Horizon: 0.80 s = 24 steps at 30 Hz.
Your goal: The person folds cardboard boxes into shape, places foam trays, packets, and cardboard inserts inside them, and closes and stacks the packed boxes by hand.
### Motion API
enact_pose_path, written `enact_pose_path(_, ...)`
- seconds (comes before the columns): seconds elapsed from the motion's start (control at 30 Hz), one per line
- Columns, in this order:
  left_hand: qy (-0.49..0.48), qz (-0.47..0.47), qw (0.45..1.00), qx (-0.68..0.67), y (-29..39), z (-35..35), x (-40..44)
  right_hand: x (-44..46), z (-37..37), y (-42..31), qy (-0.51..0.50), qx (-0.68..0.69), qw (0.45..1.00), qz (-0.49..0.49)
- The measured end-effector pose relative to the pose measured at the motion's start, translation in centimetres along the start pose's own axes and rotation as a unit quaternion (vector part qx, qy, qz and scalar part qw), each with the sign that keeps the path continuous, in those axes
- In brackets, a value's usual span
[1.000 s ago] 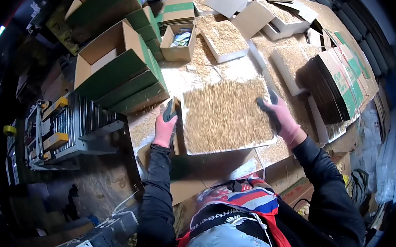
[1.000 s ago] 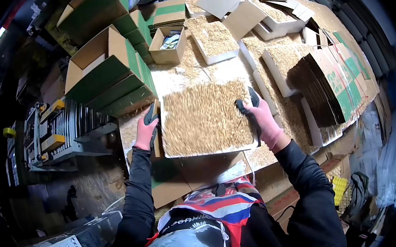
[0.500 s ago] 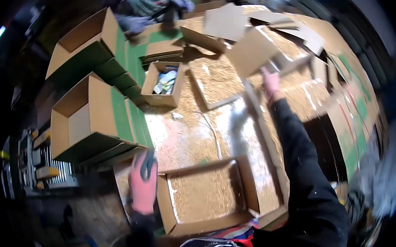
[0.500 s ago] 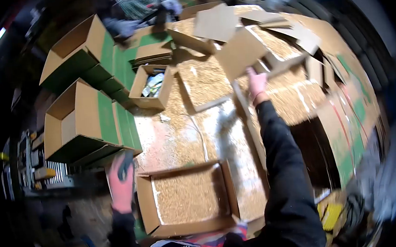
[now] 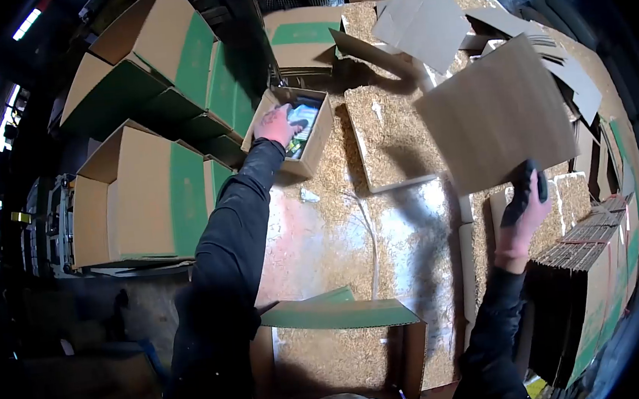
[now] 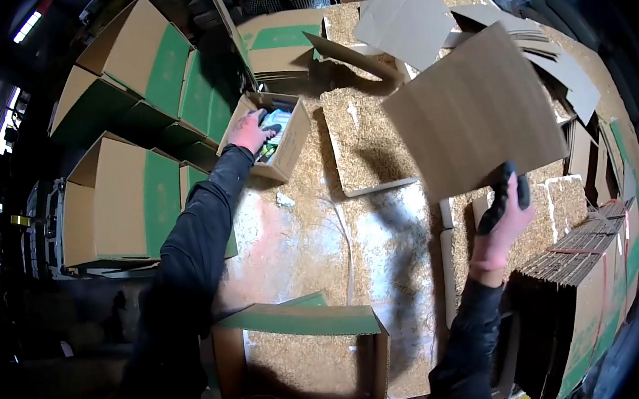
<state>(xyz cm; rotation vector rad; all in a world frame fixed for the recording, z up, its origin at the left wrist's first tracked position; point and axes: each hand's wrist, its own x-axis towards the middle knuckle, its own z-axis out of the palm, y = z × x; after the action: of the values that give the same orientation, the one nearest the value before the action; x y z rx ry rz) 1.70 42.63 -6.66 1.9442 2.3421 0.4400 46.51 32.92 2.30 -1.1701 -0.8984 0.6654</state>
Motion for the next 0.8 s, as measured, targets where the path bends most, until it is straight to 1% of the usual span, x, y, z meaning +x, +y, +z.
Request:
enact_pose_path(0.03, -0.024, 0.024, 0.999, 0.005, 0.0, 0.6, -0.7, -1.1, 0.0, -0.5, 0.025, -0.019, 0.999, 0.031)
enact_pose_path(0.07, -0.052, 0.012, 0.997, 0.048, 0.3, 0.9, -0.5, -2.4, 1.0, -1.8, 0.063, 0.004, 0.994, 0.084)
enact_pose_path(0.1, -0.078, -0.003, 0.993, 0.091, 0.4, 1.4, -0.2, -3.4, 1.3, -2.7, 0.023, 0.035, 0.996, 0.081)
enact_pose_path(0.13, -0.052, 0.02, 0.993, 0.102, 0.0, 1.6, -0.1, -3.7, 0.1, -2.4, -0.017, 0.007, 0.998, 0.065)
enact_pose_path(0.17, -0.085, -0.03, 0.993, 0.07, 1.3, -0.7, -0.7, -4.1, -0.4, -2.6, -0.056, -0.022, 0.997, 0.053)
enact_pose_path(0.2, -0.067, -0.03, 0.996, 0.041, 1.1, -0.8, -1.2, -4.6, -0.8, -2.9, -0.074, -0.059, 0.996, 0.004)
enact_pose_path(0.23, -0.049, -0.032, 0.998, 0.012, 0.8, -1.0, -1.6, -5.1, -0.9, -3.3, -0.061, -0.027, 0.997, 0.037)
enact_pose_path(0.3, -0.09, -0.048, 0.994, 0.04, 0.6, -0.7, -2.1, -6.0, -1.3, -4.0, -0.037, 0.035, 0.993, 0.105)
enact_pose_path(0.33, -0.11, -0.056, 0.991, 0.054, 0.6, -0.3, -2.1, -6.3, -2.2, -3.0, -0.059, 0.002, 0.995, 0.077)
enact_pose_path(0.37, -0.126, -0.043, 0.989, 0.062, 1.1, -0.7, -2.3, -6.4, -2.0, -2.4, -0.029, 0.05, 0.993, 0.106)
enact_pose_path(0.43, -0.084, -0.094, 0.99, 0.062, 1.4, -0.8, -2.0, -6.9, -2.1, -2.1, -0.043, 0.03, 0.994, 0.094)
enact_pose_path(0.53, -0.083, -0.122, 0.989, -0.024, 3.0, -4.6, -3.3, -7.6, -2.9, -2.3, -0.109, 0.012, 0.99, 0.084)
enact_pose_path(0.6, 0.058, -0.036, 0.997, 0.025, 2.7, -4.7, -3.9, -8.0, -2.5, -2.7, -0.078, 0.021, 0.993, 0.085)
enact_pose_path(0.63, 0.127, 0.009, 0.991, 0.048, 2.7, -4.8, -4.3, -8.2, -2.3, -3.1, -0.06, 0.024, 0.994, 0.084)
enact_pose_path(0.67, 0.163, 0.041, 0.986, 0.019, 3.7, -6.7, -5.3, -8.4, -2.1, -4.1, -0.049, 0.014, 0.996, 0.071)
enact_pose_path(0.7, 0.196, 0.072, 0.978, -0.011, 5.4, -10.0, -6.9, -8.0, -3.2, -3.5, 0.012, 0.028, 0.996, 0.089)
enact_pose_path(0.73, 0.203, 0.107, 0.961, -0.157, 6.8, -12.9, -9.2, -7.8, -3.6, -4.9, 0.018, 0.008, 0.999, 0.034)
enact_pose_path(0.77, 0.2, 0.133, 0.923, -0.301, 8.1, -15.9, -12.5, -7.4, -4.1, -6.7, 0.024, -0.018, 0.999, -0.017)
enact_pose_path(0.8, 0.163, 0.223, 0.883, -0.379, 8.8, -19.6, -17.0, -6.7, -5.6, -8.0, 0.033, -0.006, 0.999, -0.03)
